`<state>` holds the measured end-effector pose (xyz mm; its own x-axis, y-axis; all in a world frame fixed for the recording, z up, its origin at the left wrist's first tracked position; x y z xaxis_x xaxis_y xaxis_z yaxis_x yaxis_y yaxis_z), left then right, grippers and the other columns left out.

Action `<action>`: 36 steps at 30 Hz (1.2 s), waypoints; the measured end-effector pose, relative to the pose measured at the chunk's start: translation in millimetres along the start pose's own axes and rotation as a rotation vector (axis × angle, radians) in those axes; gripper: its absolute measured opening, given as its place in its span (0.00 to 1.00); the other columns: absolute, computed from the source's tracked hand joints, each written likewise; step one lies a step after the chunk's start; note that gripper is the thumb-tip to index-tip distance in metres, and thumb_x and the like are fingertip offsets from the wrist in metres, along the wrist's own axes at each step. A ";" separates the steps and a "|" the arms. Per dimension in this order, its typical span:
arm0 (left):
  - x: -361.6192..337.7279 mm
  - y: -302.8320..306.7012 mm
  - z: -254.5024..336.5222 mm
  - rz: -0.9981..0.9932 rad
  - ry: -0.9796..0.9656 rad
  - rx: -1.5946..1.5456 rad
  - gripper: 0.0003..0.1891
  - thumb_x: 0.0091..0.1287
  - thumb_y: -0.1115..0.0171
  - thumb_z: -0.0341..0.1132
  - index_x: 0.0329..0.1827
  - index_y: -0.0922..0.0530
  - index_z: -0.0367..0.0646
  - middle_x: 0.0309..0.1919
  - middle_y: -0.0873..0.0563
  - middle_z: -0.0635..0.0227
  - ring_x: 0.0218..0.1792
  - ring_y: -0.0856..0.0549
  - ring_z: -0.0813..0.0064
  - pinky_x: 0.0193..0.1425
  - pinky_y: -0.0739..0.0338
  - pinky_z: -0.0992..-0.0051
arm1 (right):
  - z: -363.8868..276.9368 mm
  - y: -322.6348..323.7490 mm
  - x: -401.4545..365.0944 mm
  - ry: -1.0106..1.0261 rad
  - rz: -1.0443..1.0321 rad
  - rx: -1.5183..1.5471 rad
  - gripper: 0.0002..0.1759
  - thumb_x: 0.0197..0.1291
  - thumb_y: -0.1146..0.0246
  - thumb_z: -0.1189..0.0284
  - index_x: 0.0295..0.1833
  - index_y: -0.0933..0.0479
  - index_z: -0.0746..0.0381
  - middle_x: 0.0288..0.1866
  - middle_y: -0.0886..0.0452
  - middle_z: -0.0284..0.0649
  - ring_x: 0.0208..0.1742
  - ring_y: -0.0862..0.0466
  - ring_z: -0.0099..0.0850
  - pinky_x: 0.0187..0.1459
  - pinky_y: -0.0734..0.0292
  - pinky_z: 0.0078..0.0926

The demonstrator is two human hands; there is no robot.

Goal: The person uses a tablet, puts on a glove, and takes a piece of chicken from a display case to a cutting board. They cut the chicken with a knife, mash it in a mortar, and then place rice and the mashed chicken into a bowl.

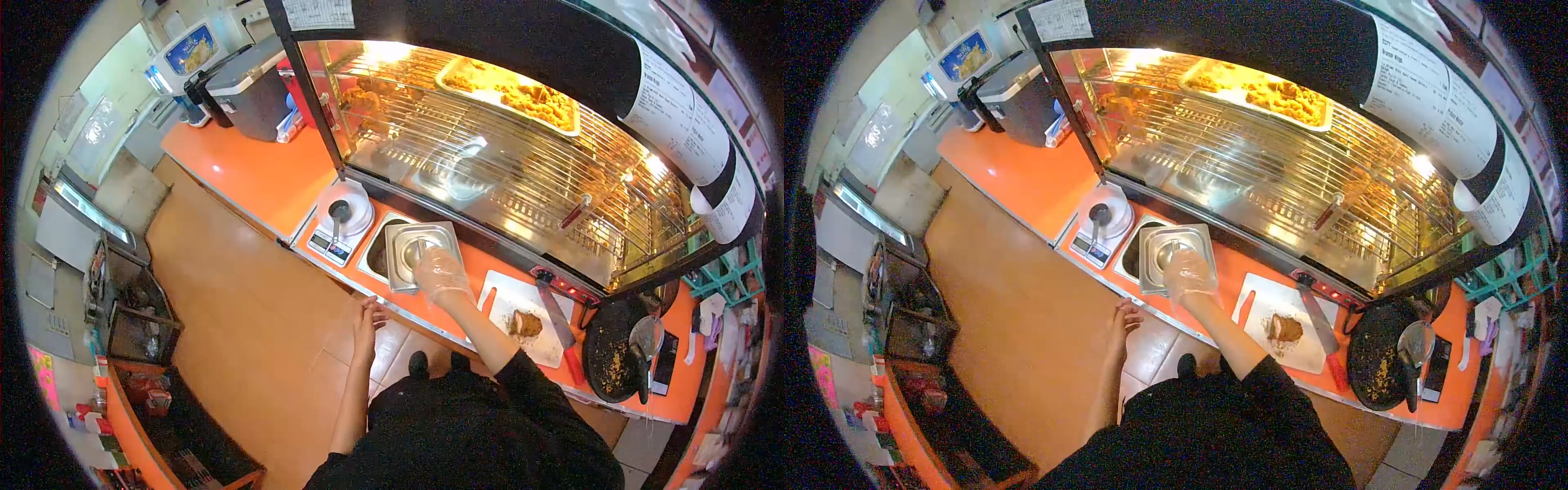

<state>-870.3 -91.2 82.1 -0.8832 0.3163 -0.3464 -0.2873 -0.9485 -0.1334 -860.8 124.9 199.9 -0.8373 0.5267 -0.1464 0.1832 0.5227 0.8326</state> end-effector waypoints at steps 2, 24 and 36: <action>-2.4 2.7 0.3 0.012 0.031 0.002 0.17 0.75 0.50 0.42 0.59 0.25 0.43 0.41 0.18 0.67 0.39 0.18 0.76 0.44 0.22 0.76 | -8.2 -16.5 15.2 0.009 -0.006 -0.015 0.22 0.64 0.46 0.60 0.41 0.16 0.68 0.43 0.17 0.62 0.48 0.16 0.55 0.52 0.22 0.50; 1.1 11.2 -39.7 -0.052 0.099 0.071 0.12 0.74 0.46 0.39 0.51 0.21 0.43 0.41 0.16 0.67 0.39 0.16 0.74 0.45 0.23 0.75 | 181.8 -116.6 -18.6 -0.091 0.156 -0.376 0.11 0.55 0.40 0.67 0.29 0.16 0.61 0.30 0.14 0.47 0.31 0.12 0.43 0.31 0.17 0.41; 0.5 -45.6 -43.7 -0.510 0.145 0.401 0.14 0.69 0.36 0.44 0.38 0.18 0.39 0.30 0.15 0.67 0.34 0.16 0.77 0.41 0.24 0.76 | 183.5 3.6 -54.9 -0.176 0.124 0.001 0.17 0.64 0.47 0.64 0.39 0.18 0.64 0.39 0.17 0.58 0.45 0.16 0.54 0.50 0.22 0.49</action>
Point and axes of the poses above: each hand's wrist, its own x-axis towards the middle knuckle, its own y-axis out of the back of the hand, z = x × y, the point moved 3 cm from there along x, towards the middle knuckle
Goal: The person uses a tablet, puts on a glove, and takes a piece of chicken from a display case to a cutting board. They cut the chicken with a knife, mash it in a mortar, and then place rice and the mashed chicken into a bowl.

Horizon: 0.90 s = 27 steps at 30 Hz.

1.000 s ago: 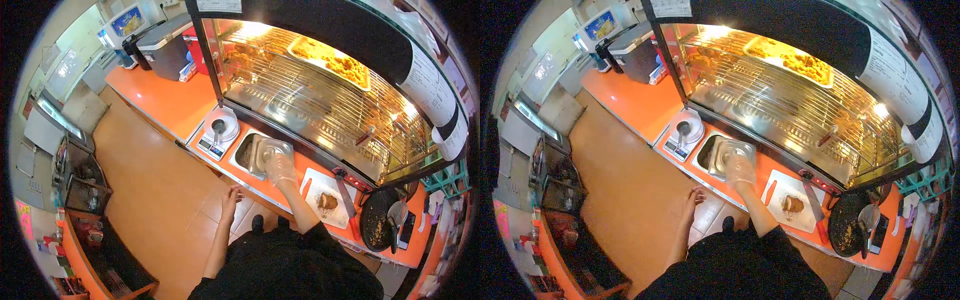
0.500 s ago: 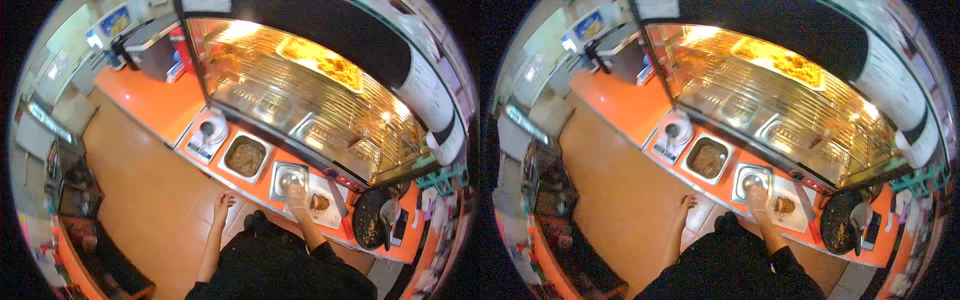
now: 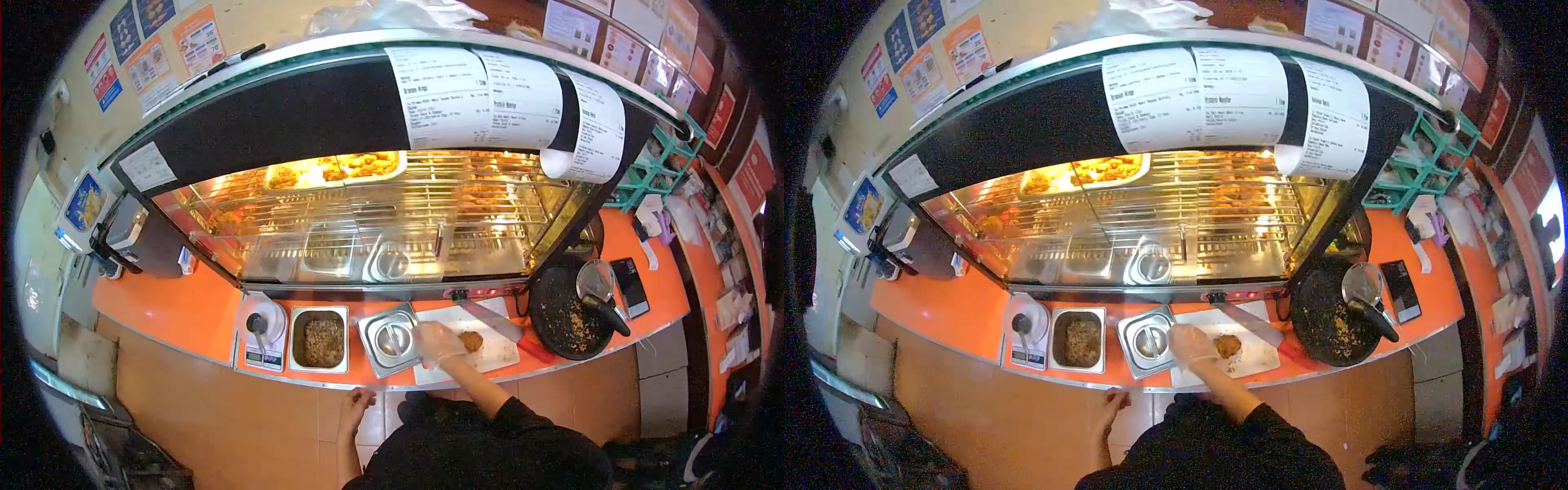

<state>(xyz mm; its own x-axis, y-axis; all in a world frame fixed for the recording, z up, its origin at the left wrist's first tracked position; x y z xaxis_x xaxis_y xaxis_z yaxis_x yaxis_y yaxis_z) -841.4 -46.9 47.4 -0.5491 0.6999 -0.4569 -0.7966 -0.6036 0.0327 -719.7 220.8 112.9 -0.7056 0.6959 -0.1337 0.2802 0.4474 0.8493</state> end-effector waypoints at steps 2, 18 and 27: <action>12.4 -17.4 8.3 -0.115 -0.070 0.069 0.17 0.71 0.37 0.43 0.33 0.19 0.36 0.26 0.17 0.69 0.32 0.19 0.80 0.39 0.25 0.77 | 18.5 33.1 -14.3 -0.043 0.023 0.103 0.12 0.61 0.44 0.68 0.43 0.22 0.65 0.41 0.17 0.58 0.46 0.17 0.53 0.50 0.23 0.51; 30.9 -74.7 18.7 -0.326 -0.154 0.212 0.11 0.74 0.44 0.36 0.44 0.20 0.35 0.34 0.14 0.65 0.35 0.17 0.76 0.43 0.22 0.74 | 79.4 53.5 -86.4 -0.069 0.145 -0.027 0.29 0.54 0.32 0.56 0.61 0.25 0.52 0.61 0.26 0.48 0.67 0.29 0.46 0.64 0.31 0.46; 34.0 -79.2 20.3 -0.331 -0.193 0.328 0.11 0.72 0.42 0.36 0.46 0.20 0.36 0.36 0.13 0.63 0.38 0.15 0.75 0.43 0.22 0.74 | 81.3 -24.1 -66.8 0.169 0.460 -0.400 0.20 0.49 0.33 0.56 0.48 0.22 0.51 0.49 0.27 0.46 0.50 0.28 0.48 0.47 0.31 0.48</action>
Point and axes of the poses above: each hand's wrist, its own x-axis towards the middle knuckle, its own y-axis out of the back of the hand, z = x × y, the point moved 3 cm from there along x, towards the middle knuckle
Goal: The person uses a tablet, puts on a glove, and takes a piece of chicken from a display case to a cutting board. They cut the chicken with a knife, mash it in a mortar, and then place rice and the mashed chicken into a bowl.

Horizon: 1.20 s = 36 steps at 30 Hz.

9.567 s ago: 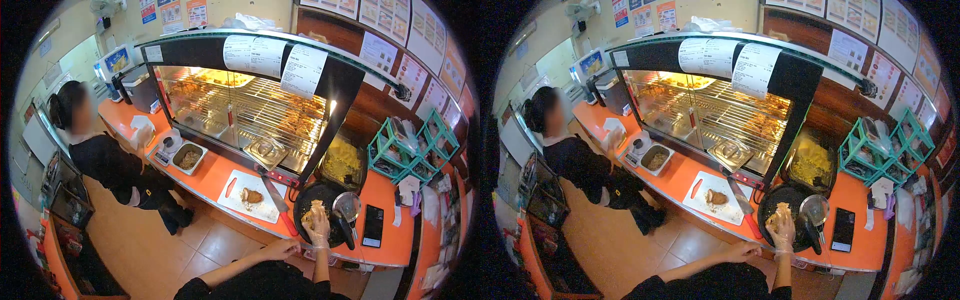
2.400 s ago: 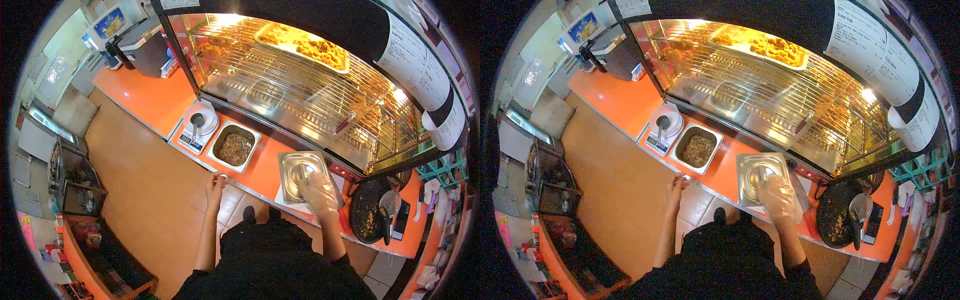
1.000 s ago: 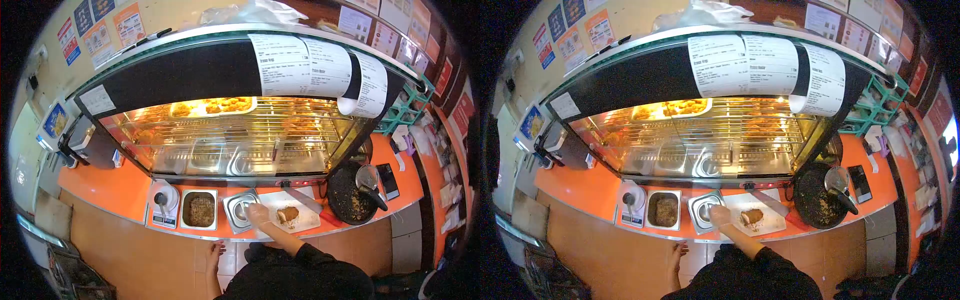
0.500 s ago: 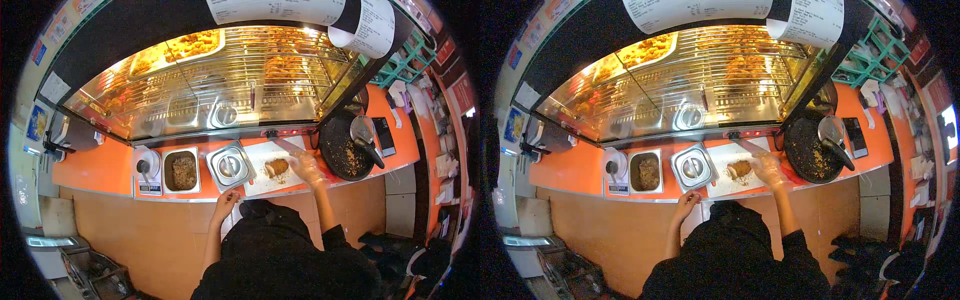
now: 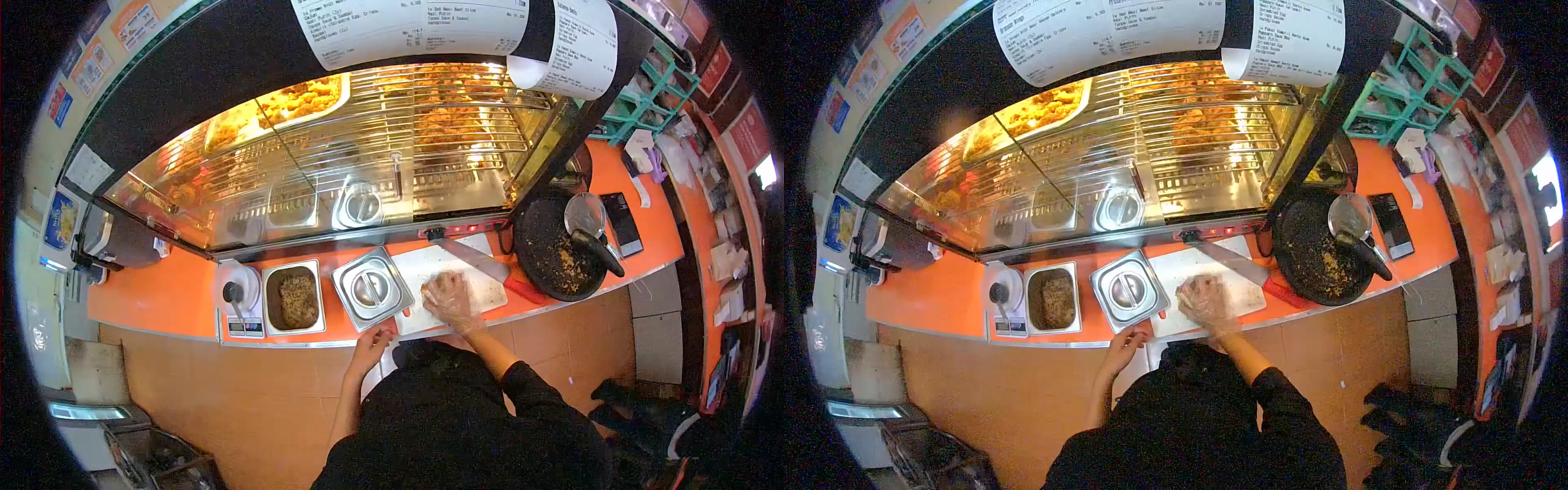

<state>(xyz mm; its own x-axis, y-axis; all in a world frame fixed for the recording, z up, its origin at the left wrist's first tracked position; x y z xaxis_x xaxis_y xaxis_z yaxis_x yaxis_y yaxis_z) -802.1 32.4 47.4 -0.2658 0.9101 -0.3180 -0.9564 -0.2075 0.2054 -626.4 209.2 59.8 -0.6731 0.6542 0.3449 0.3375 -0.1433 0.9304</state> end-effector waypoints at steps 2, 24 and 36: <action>-0.2 2.7 2.7 -0.007 -0.032 0.000 0.11 0.72 0.42 0.36 0.47 0.20 0.36 0.36 0.13 0.63 0.37 0.15 0.75 0.43 0.22 0.74 | 10.5 -1.2 -0.9 0.049 0.039 0.126 0.19 0.50 0.33 0.58 0.48 0.22 0.51 0.49 0.27 0.45 0.50 0.27 0.47 0.47 0.31 0.48; -24.5 21.9 -26.3 0.091 -0.039 -0.078 0.11 0.73 0.43 0.37 0.49 0.19 0.39 0.38 0.14 0.65 0.38 0.16 0.75 0.44 0.21 0.74 | 69.2 257.2 293.1 -0.059 0.456 -0.477 0.22 0.70 0.44 0.67 0.68 0.31 0.49 0.70 0.36 0.46 0.69 0.32 0.47 0.58 0.25 0.53; -65.7 30.3 -70.1 0.126 0.165 -0.148 0.13 0.74 0.42 0.39 0.49 0.17 0.39 0.40 0.13 0.65 0.41 0.15 0.75 0.47 0.20 0.74 | 72.3 70.4 78.5 -0.166 -0.046 0.182 0.33 0.54 0.34 0.59 0.65 0.30 0.58 0.42 0.21 0.48 0.44 0.19 0.46 0.47 0.23 0.43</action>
Point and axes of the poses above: each hand's wrist, its own x-axis towards the middle knuckle, its own y-axis out of the back of the hand, z = x × y, the point moved 3 cm from there along x, towards the middle knuckle
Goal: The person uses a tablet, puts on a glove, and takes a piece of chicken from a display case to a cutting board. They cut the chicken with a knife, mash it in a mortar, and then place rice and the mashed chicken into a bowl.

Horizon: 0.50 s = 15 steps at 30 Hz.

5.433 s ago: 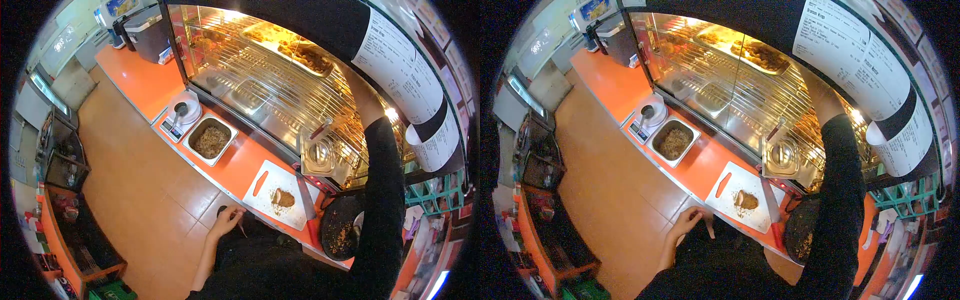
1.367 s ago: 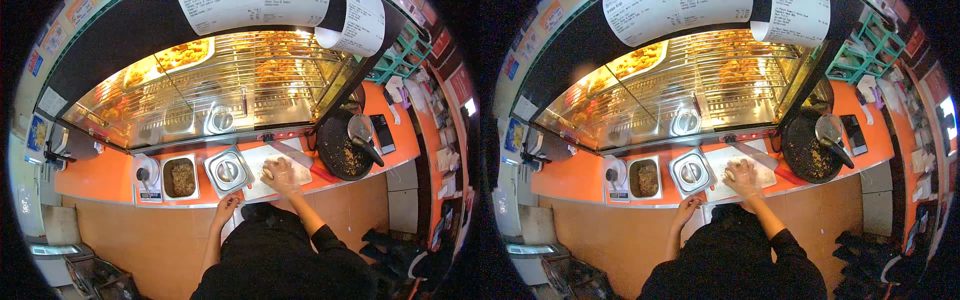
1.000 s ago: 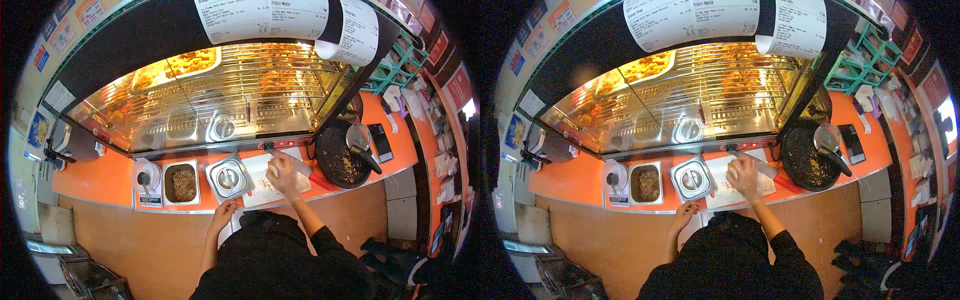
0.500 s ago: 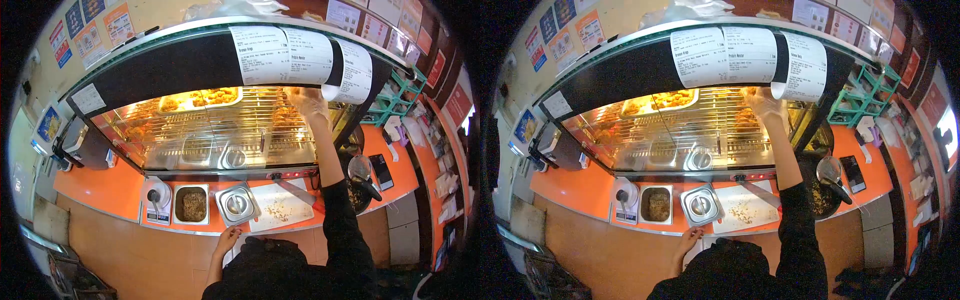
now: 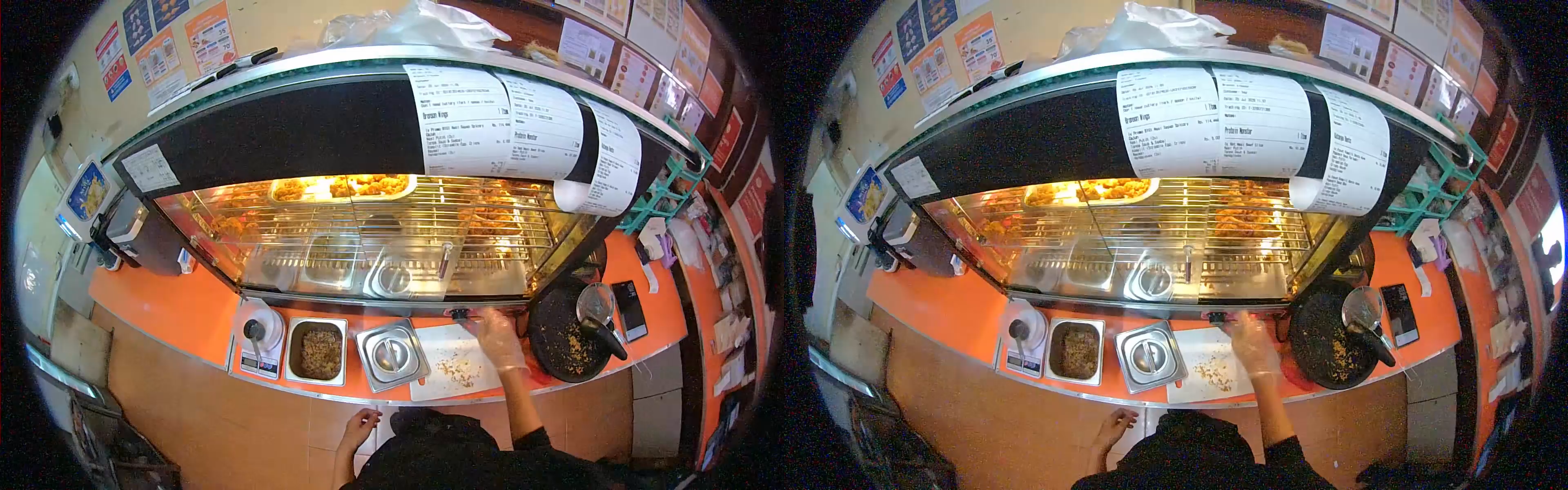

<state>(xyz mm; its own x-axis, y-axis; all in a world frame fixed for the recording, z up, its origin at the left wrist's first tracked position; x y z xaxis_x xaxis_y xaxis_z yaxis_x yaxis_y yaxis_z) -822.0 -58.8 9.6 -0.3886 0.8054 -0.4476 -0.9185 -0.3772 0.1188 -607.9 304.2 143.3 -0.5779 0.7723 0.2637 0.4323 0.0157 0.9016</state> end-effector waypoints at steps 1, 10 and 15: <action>0.6 -0.7 -7.5 -0.048 0.014 0.047 0.13 0.74 0.42 0.39 0.49 0.17 0.39 0.41 0.13 0.65 0.42 0.15 0.75 0.48 0.20 0.73 | 21.1 -34.3 -26.6 -0.064 -0.027 0.125 0.34 0.52 0.31 0.61 0.65 0.29 0.58 0.50 0.19 0.49 0.51 0.19 0.49 0.52 0.24 0.44; -13.1 -22.0 -36.9 -0.411 0.203 0.070 0.20 0.74 0.43 0.48 0.58 0.20 0.42 0.50 0.15 0.63 0.49 0.18 0.76 0.54 0.23 0.73 | 29.7 -74.5 -10.0 -0.296 -0.077 0.052 0.11 0.55 0.36 0.68 0.44 0.18 0.57 0.32 0.18 0.50 0.36 0.16 0.50 0.39 0.22 0.45; -24.0 -0.2 -50.2 -0.440 0.276 -0.001 0.21 0.74 0.43 0.49 0.59 0.21 0.43 0.51 0.16 0.62 0.51 0.18 0.75 0.55 0.24 0.73 | -48.8 -22.6 -2.9 -0.079 0.345 0.150 0.06 0.60 0.39 0.70 0.32 0.19 0.57 0.22 0.24 0.49 0.27 0.20 0.49 0.31 0.26 0.43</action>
<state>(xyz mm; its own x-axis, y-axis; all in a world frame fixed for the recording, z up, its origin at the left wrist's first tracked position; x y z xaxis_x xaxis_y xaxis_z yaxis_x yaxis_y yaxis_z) -808.9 -101.0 -24.2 0.0684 0.7376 -0.6718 -0.9905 -0.0302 -0.1341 -649.8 270.6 139.0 -0.3277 0.7949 0.5106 0.6923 -0.1657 0.7024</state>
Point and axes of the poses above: each hand's wrist, its own x-axis towards the middle knuckle, its own y-axis out of the back of the hand, z = x × y, the point moved 3 cm from there along x, towards the middle knuckle
